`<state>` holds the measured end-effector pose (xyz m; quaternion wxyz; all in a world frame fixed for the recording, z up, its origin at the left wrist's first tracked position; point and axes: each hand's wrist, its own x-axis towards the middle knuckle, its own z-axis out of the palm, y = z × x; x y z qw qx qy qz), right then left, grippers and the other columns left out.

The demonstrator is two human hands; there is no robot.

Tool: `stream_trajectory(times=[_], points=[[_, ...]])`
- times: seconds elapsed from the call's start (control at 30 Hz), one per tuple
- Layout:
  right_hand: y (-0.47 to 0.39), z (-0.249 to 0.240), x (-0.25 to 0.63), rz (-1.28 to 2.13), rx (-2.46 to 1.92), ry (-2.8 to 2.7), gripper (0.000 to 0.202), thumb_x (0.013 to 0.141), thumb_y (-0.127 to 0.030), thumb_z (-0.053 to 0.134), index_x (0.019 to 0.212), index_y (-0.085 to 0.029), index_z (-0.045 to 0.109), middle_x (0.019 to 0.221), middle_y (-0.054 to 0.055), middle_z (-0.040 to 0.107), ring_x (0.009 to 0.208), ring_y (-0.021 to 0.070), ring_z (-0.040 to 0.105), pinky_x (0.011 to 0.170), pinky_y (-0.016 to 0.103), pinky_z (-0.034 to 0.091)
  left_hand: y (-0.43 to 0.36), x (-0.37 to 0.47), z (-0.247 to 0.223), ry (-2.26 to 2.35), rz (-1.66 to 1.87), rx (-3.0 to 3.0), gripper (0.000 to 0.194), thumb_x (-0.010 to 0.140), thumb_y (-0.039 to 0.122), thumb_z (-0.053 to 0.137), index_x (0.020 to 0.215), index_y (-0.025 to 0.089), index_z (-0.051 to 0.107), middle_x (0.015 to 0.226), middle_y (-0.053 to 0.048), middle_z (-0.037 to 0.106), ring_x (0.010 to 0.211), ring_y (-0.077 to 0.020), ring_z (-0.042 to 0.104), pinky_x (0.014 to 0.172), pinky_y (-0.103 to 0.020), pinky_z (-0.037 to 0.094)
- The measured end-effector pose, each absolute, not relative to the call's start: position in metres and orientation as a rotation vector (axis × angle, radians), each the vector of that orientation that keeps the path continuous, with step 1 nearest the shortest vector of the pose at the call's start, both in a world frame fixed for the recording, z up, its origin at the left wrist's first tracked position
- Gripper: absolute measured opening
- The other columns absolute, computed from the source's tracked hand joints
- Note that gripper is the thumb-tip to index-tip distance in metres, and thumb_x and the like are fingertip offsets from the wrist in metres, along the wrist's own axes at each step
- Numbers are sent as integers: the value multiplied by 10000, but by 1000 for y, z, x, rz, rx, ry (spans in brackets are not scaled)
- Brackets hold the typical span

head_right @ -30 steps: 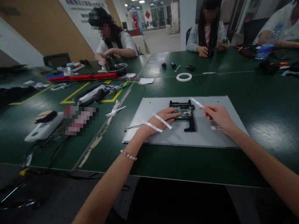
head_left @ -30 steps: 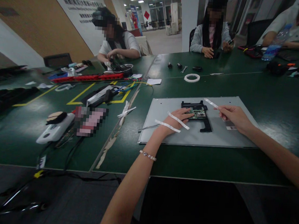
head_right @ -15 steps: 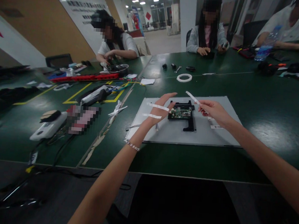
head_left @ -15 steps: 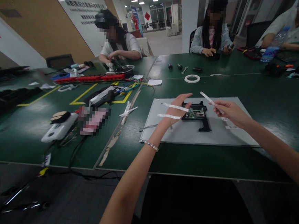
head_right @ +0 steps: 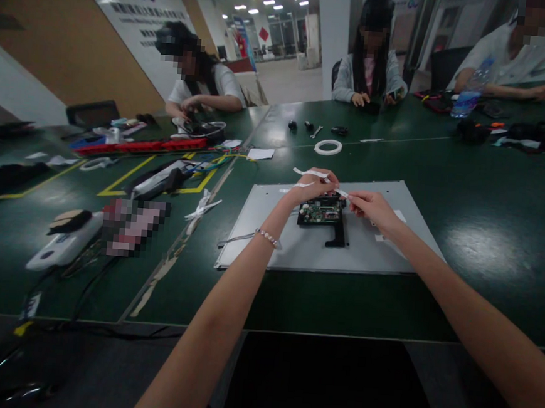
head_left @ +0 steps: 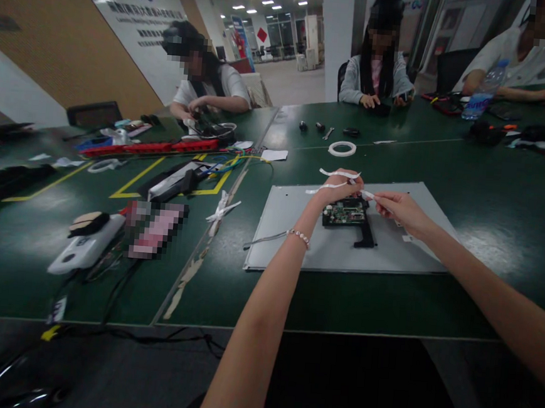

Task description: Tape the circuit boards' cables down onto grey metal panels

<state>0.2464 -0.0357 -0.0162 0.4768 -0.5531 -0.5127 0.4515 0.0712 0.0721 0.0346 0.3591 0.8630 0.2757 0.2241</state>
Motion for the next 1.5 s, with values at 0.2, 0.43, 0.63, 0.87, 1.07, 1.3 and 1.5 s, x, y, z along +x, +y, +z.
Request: stream_trajectory(times=[0.2, 0.43, 0.63, 0.87, 1.07, 1.3, 1.5], points=[[-33, -17, 240, 957, -1415, -1251, 432, 741, -538, 612, 882, -136, 685, 719, 42, 614, 554, 72, 464, 533, 202, 372, 81, 77, 47, 580, 626, 2507, 133, 780, 194, 552, 761, 105, 649, 683, -31, 626, 629, -118, 537, 593, -233, 410], [-36, -21, 231, 934, -1366, -1162, 466, 750, -528, 620, 994, -135, 677, 780, 49, 637, 557, 70, 464, 519, 193, 357, 74, 78, 59, 614, 591, 2575, 147, 771, 207, 552, 766, 99, 652, 690, -43, 622, 629, -128, 522, 603, -247, 399], [-40, -21, 229, 864, -1397, -1283, 432, 816, -499, 555, 1032, -143, 667, 736, 30, 614, 544, 74, 469, 523, 203, 360, 69, 72, 68, 620, 476, 2697, 120, 750, 158, 567, 780, 94, 664, 716, -56, 639, 637, -135, 529, 629, -253, 400], [-43, -20, 228, 703, -1483, -1371, 363, 869, -421, 463, 999, -152, 668, 706, 20, 596, 541, 89, 489, 546, 222, 371, 72, 77, 63, 646, 455, 2776, 172, 783, 139, 513, 831, 96, 673, 800, -82, 664, 691, -156, 568, 675, -274, 429], [-43, -23, 226, 678, -1508, -1351, 395, 858, -359, 435, 1106, -142, 653, 637, 3, 551, 539, 98, 475, 539, 230, 368, 75, 78, 56, 633, 361, 2820, 201, 796, 106, 470, 877, 98, 654, 847, -97, 659, 761, -175, 588, 700, -280, 447], [-40, -25, 228, 878, -1394, -1223, 477, 835, -406, 500, 1208, -125, 596, 673, 16, 583, 558, 101, 513, 559, 233, 429, 70, 74, 63, 684, 283, 2845, 225, 803, 94, 445, 883, 97, 655, 864, -103, 662, 764, -178, 590, 726, -291, 463], [-36, -29, 232, 881, -1422, -1173, 561, 811, -418, 542, 1290, -133, 477, 712, 26, 624, 574, 113, 538, 555, 233, 436, 69, 72, 63, 817, 322, 2858, 214, 781, 75, 453, 850, 91, 655, 850, -117, 665, 770, -192, 597, 745, -305, 462]])
